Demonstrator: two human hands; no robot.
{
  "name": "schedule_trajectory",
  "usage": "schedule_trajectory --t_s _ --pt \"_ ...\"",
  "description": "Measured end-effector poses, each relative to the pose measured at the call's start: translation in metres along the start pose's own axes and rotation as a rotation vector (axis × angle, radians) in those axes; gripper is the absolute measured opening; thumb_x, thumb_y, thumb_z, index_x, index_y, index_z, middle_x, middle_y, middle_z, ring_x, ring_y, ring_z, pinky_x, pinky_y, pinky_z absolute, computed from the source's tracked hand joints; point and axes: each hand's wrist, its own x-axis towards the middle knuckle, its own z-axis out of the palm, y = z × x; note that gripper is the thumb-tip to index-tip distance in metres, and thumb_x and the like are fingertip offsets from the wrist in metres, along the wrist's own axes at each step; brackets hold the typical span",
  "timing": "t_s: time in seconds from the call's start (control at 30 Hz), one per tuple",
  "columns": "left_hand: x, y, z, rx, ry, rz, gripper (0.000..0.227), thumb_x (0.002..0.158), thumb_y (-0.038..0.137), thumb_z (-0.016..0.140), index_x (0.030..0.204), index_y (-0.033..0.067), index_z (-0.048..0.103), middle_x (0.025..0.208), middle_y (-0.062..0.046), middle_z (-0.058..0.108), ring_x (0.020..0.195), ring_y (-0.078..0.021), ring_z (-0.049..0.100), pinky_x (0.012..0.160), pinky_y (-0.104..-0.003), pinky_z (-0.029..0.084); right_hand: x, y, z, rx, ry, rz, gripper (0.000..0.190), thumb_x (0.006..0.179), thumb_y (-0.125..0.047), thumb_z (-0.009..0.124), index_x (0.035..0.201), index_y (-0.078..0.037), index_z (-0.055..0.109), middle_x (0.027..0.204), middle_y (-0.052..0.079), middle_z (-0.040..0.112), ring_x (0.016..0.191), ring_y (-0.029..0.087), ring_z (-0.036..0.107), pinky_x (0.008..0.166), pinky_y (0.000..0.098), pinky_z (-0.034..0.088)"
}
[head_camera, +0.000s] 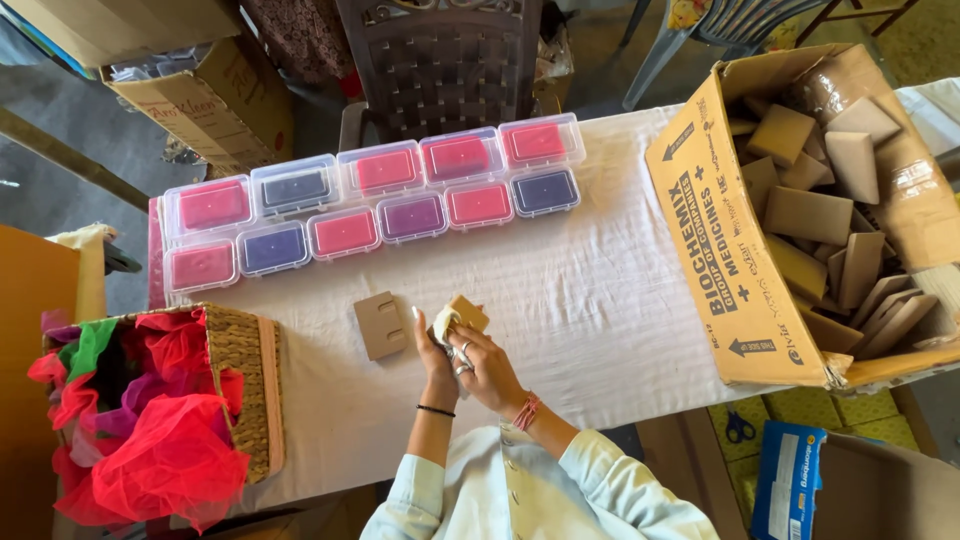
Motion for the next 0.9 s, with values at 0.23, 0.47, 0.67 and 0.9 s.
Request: schedule_trajectory --t_s 0.23,0.47,0.67,0.9 --pt "-0.013 0.007 0.019 0.046 0.015 -0.049 0.086 0.092 0.071 0.038 0.137 0.0005 0.058 0.128 -0.016 0.067 0.114 -0.0269 0.067 0.103 -0.042 0.051 0.017 0.018 -0.018 0.188 0.036 0.170 0.048 0.085 -0.001 0.054 0.133 0.002 0.063 0.132 0.020 0.069 0.106 0.029 0.073 0.102 0.0377 0.057" --pt "-0.019 -0.003 0.024 0.064 0.022 -0.047 0.091 0.088 0.078 0.036 0.135 0.0030 0.060 0.129 -0.020 0.065 0.112 -0.0289 0.064 0.096 -0.045 0.052 0.002 -0.008 -0.020 0.086 0.003 0.012 0.051 0.088 -0.003 0.055 0.138 0.002 0.059 0.146 0.025 0.056 0.137 0.038 0.054 0.112 0.0432 0.046" --pt "-0.017 -0.005 0.016 -0.026 -0.008 -0.120 0.097 0.090 0.082 0.033 0.137 0.0003 0.057 0.130 -0.021 0.065 0.118 -0.0310 0.063 0.099 -0.046 0.054 0.021 0.018 -0.017 0.011 -0.028 -0.020 0.051 0.097 -0.013 0.048 0.145 0.005 0.050 0.155 0.024 0.047 0.149 0.037 0.040 0.126 0.0478 0.026" --pt "-0.002 -0.008 0.012 -0.028 -0.064 -0.064 0.105 0.086 0.086 0.026 0.141 0.0005 0.053 0.129 -0.026 0.065 0.111 -0.0373 0.066 0.091 -0.049 0.056 -0.002 -0.009 -0.013 -0.086 -0.091 -0.168 0.049 0.107 -0.022 0.039 0.148 0.002 0.048 0.160 0.024 0.041 0.153 0.038 0.033 0.128 0.0487 0.023"
